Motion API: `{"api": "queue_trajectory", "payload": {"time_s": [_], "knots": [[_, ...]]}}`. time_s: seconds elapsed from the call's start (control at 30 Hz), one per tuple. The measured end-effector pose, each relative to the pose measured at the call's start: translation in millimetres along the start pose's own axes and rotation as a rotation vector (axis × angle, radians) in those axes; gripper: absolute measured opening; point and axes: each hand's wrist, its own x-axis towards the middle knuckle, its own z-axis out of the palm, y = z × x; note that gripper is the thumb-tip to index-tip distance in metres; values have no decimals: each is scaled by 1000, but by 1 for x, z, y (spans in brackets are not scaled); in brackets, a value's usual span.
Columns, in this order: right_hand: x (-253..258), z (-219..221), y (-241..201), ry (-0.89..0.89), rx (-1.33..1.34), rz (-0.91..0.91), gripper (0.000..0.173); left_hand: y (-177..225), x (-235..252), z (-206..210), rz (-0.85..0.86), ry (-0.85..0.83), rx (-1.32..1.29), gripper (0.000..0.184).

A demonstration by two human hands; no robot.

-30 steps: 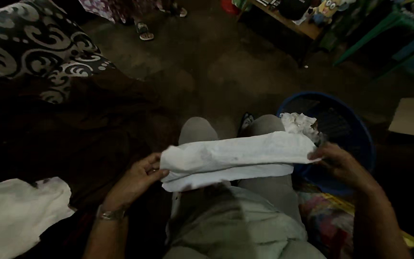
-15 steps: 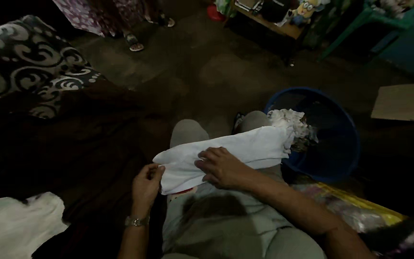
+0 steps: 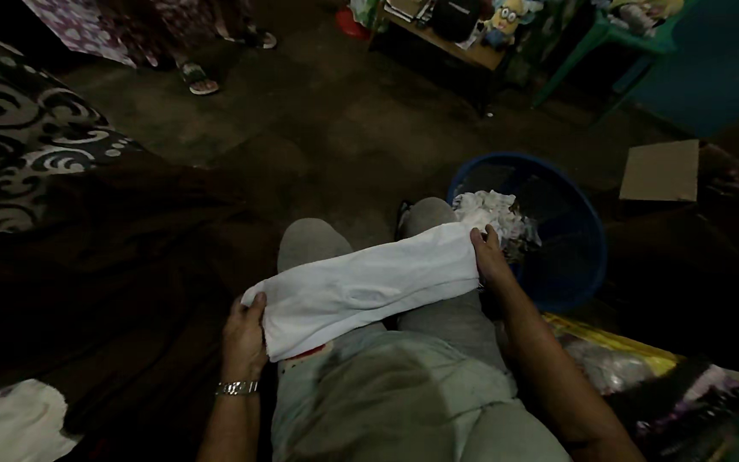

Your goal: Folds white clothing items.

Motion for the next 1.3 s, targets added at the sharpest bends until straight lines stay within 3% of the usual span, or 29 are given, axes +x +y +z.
{"api": "queue_trajectory", "payload": {"time_s": [0.13,0.23,0.4,0.47,0.53,0.63,0.7,0.8,0.87,0.97,1.03,1.1,1.13,1.17,1.23,1.3], "knots": [[12,4,3,-133,188,165,60,8,0,-8,100,41,-2,34],[11,1,3,-57,210,88,50,17,0,-14,145,99,44,29],[7,-29,-18,61,28,-69,51,23,3,-13,161,93,42,23],[-6,-44,-42,16,77,-88,50,20,4,-15,101,-12,22,34],[-23,-54,-67,-69,161,-147,37,11,7,-20,22,-102,1,40],[-60,-52,-107,-301,284,-265,26,-4,7,-28,-25,-74,54,46],[-85,-29,-131,-425,281,-318,37,-5,1,-33,58,-4,92,50],[-116,28,-158,-602,187,-352,50,-5,-10,-37,206,51,54,43],[-132,77,-168,-716,132,-387,52,0,-17,-38,215,-62,-110,43],[-142,153,-159,-920,12,-520,55,6,-25,-40,105,-314,-367,77],[-144,182,-149,-1048,-101,-659,60,12,-29,-40,26,-283,-432,84],[-139,187,-142,-984,-199,-824,49,10,-28,-40,-7,-170,-325,56],[-134,185,-136,-871,-217,-906,39,5,-26,-41,-12,-126,-257,36],[-125,182,-129,-754,-223,-950,33,1,-25,-42,-15,-102,-190,28],[-104,176,-116,-567,-246,-958,30,-5,-26,-43,-7,-65,-105,24],[-89,170,-108,-547,-364,-887,39,-7,-26,-43,53,30,57,28]]}}
